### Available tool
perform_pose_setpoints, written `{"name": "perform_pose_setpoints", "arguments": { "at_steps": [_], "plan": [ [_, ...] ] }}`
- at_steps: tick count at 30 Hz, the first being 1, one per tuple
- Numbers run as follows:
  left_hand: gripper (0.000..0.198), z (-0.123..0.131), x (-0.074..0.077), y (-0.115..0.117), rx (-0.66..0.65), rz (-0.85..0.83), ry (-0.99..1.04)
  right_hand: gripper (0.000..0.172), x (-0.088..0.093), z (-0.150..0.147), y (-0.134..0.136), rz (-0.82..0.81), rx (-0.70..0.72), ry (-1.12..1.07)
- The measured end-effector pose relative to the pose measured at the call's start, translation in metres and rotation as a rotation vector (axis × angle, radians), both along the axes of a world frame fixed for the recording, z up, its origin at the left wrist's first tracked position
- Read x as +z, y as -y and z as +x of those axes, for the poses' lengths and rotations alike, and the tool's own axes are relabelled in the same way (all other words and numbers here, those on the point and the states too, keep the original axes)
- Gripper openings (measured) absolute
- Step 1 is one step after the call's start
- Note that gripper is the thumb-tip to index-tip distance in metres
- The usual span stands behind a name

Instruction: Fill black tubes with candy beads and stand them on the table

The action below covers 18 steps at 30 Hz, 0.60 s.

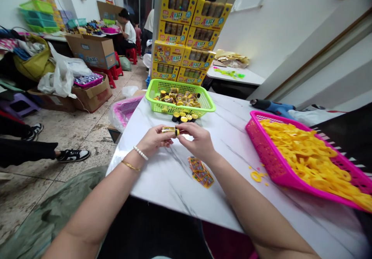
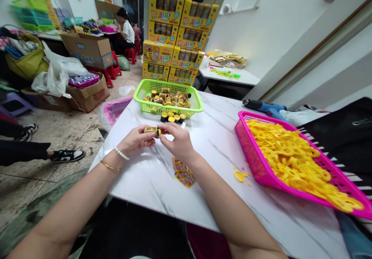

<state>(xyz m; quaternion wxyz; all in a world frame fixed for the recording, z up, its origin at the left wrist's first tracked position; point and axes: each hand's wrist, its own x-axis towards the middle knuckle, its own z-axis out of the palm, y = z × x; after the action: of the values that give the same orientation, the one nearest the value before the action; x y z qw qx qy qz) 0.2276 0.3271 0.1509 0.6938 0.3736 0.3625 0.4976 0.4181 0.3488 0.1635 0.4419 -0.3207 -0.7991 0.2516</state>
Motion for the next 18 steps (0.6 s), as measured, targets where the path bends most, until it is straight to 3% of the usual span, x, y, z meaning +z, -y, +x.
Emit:
{"name": "perform_pose_setpoints", "arguments": {
  "at_steps": [2, 4, 7, 10, 14, 18],
  "plan": [
    [0.056, -0.001, 0.001, 0.001, -0.014, -0.032, 0.01, 0.021, -0.003, -0.003, 0.003, 0.117, -0.039, 0.031],
    [0.053, 0.0, 0.001, 0.002, 0.034, 0.022, -0.047, 0.018, -0.008, -0.006, 0.004, 0.09, -0.048, -0.001],
    [0.042, 0.002, 0.0, 0.002, 0.135, 0.174, -0.185, 0.028, -0.016, -0.012, 0.003, -0.238, -0.003, -0.151],
    [0.042, 0.002, -0.001, 0.001, 0.113, 0.175, -0.204, 0.043, -0.019, -0.015, 0.0, -0.494, 0.037, -0.255],
    [0.049, -0.002, -0.002, -0.001, 0.005, 0.064, -0.052, 0.049, -0.018, -0.013, -0.003, -0.469, 0.089, -0.261],
    [0.046, -0.001, -0.005, -0.001, -0.005, -0.045, -0.069, 0.041, -0.018, -0.006, -0.006, -0.341, 0.161, -0.173]
  ]
}}
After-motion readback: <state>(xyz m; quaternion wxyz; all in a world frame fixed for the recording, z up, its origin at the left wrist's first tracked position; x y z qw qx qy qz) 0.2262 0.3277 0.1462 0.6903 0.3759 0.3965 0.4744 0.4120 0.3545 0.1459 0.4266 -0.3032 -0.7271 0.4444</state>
